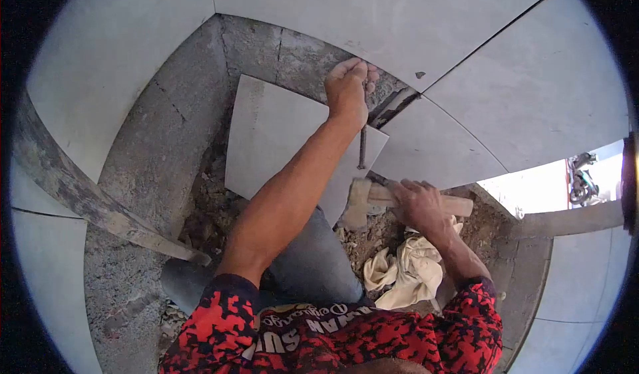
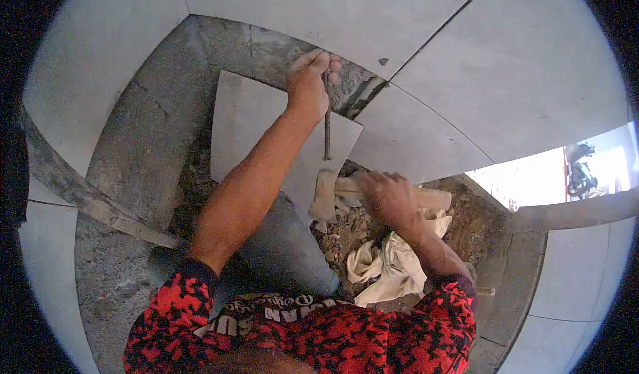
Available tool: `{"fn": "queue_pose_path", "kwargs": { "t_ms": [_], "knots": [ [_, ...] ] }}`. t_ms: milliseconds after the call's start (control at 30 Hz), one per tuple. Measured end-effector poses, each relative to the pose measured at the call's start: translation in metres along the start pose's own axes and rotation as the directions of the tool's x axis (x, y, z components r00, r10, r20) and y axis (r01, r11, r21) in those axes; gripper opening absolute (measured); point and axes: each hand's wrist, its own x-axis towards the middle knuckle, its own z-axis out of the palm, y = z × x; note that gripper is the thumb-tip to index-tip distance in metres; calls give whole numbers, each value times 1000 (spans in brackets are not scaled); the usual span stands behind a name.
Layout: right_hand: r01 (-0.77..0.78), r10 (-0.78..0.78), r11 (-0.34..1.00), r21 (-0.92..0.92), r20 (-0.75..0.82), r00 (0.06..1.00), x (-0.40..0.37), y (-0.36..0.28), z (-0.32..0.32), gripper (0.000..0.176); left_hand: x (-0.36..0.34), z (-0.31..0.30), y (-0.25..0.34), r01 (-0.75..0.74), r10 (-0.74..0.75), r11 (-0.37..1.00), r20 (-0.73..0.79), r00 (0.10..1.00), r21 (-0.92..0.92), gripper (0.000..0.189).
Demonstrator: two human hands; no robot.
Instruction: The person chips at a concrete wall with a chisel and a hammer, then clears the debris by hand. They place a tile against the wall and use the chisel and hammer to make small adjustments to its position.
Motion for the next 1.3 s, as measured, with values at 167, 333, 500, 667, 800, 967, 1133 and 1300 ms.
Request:
{"fn": "queue_pose_path", "kwargs": {
  "t_ms": [167,333,500,667,800,967,1133,1300],
  "knots": [
    [-51,47,996,-71,-47,998,8,20,0,42,3,0,0,-17,17,1000,9,1000,24,11],
    [-97,100,995,40,-91,991,11,20,-19,37,-1,2,3,-24,21,999,-57,998,-40,10],
    [-70,71,997,-43,27,997,-1,9,7,39,-2,1,9,33,-34,998,-34,999,-46,10],
    [-83,82,996,28,47,996,5,1,4,38,-3,0,12,23,-25,995,-18,1000,-94,14],
    [-52,54,998,27,-67,996,11,-1,-9,40,0,1,7,-21,18,998,-64,998,-53,13],
    [-133,139,985,112,-42,989,6,2,-11,41,13,-5,10,-71,67,990,-34,997,-119,16],
    [-159,163,986,53,-81,983,11,7,-17,40,8,4,21,-39,15,984,-137,990,-176,14],
    [-40,37,999,-25,-93,995,8,8,-10,39,15,-7,9,-67,68,997,48,997,-32,11]
  ]
}}
